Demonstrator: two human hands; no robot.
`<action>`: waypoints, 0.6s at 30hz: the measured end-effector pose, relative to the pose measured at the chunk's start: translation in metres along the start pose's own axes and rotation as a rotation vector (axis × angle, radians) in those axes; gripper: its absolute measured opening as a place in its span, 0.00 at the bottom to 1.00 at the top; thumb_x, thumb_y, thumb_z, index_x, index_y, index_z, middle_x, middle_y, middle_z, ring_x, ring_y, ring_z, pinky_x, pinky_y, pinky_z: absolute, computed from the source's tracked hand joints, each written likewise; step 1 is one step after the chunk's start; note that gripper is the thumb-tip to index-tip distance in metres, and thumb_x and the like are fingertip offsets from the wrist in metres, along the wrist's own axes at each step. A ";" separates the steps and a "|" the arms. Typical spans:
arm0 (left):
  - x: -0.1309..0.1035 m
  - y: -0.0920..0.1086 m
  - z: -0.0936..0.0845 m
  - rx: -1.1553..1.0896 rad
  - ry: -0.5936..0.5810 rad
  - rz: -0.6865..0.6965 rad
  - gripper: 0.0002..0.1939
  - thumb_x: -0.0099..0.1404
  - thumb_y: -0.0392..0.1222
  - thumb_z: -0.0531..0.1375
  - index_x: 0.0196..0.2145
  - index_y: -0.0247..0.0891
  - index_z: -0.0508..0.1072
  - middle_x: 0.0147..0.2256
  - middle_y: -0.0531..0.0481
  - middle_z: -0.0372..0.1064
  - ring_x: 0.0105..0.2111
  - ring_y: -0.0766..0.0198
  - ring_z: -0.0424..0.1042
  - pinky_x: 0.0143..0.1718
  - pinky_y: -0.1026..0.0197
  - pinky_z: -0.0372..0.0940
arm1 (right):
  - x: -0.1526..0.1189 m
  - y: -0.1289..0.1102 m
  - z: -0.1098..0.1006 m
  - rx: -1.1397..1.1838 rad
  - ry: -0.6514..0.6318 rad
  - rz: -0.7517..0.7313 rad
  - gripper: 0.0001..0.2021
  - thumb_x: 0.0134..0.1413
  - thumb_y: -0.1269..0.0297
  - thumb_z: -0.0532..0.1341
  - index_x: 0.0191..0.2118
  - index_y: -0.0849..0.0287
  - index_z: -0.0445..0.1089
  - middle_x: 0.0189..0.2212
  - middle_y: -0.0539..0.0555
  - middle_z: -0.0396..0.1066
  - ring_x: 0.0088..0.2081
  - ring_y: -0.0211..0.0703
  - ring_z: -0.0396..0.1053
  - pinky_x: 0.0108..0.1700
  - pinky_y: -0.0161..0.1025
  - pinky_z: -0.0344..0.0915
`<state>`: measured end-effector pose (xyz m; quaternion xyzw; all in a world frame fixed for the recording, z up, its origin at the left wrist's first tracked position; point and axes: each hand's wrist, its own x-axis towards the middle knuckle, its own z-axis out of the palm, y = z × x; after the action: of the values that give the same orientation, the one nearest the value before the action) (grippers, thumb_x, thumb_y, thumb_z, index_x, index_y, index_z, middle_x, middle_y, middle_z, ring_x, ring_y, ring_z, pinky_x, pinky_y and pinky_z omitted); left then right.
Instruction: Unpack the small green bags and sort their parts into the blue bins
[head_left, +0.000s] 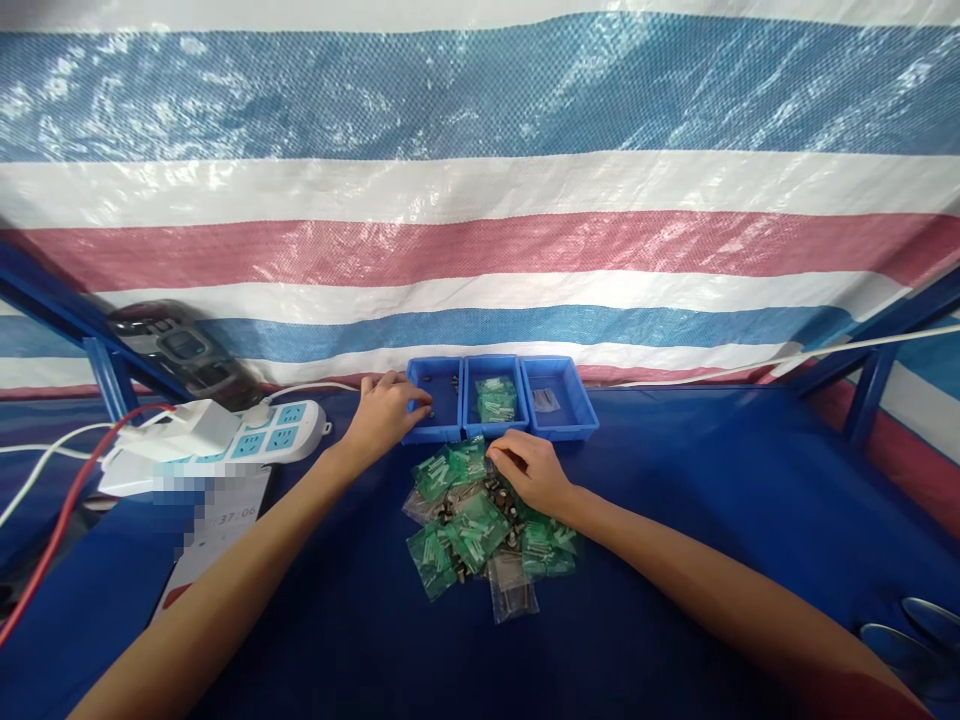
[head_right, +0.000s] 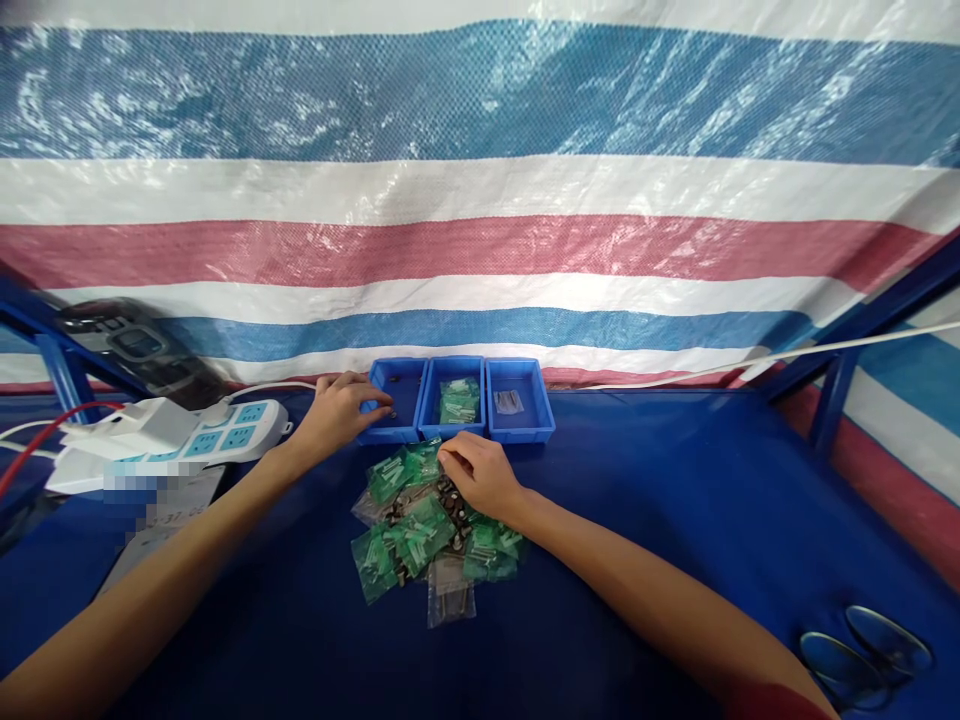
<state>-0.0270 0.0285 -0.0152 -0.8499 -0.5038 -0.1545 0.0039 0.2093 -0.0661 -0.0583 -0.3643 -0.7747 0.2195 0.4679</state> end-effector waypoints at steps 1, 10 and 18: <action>0.000 0.000 0.000 0.001 -0.002 0.002 0.08 0.59 0.44 0.58 0.32 0.43 0.77 0.37 0.47 0.75 0.47 0.50 0.64 0.50 0.46 0.49 | 0.000 0.000 0.000 -0.002 0.000 0.001 0.13 0.63 0.63 0.49 0.32 0.60 0.67 0.23 0.52 0.65 0.25 0.37 0.62 0.29 0.35 0.60; 0.000 0.008 -0.010 -0.023 0.037 -0.024 0.09 0.61 0.45 0.57 0.34 0.44 0.77 0.37 0.48 0.75 0.45 0.51 0.67 0.49 0.49 0.51 | 0.000 0.000 -0.001 0.004 -0.003 0.013 0.12 0.63 0.63 0.50 0.32 0.60 0.67 0.23 0.52 0.64 0.24 0.37 0.61 0.28 0.34 0.59; -0.004 0.035 -0.034 -0.198 0.210 -0.066 0.11 0.62 0.44 0.54 0.34 0.39 0.76 0.35 0.49 0.75 0.39 0.57 0.70 0.46 0.55 0.58 | 0.001 0.000 0.000 -0.013 0.003 0.011 0.14 0.63 0.61 0.49 0.33 0.59 0.68 0.23 0.53 0.65 0.24 0.38 0.61 0.27 0.35 0.59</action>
<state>-0.0072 0.0023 0.0216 -0.8083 -0.5106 -0.2914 -0.0326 0.2092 -0.0654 -0.0582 -0.3717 -0.7736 0.2164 0.4653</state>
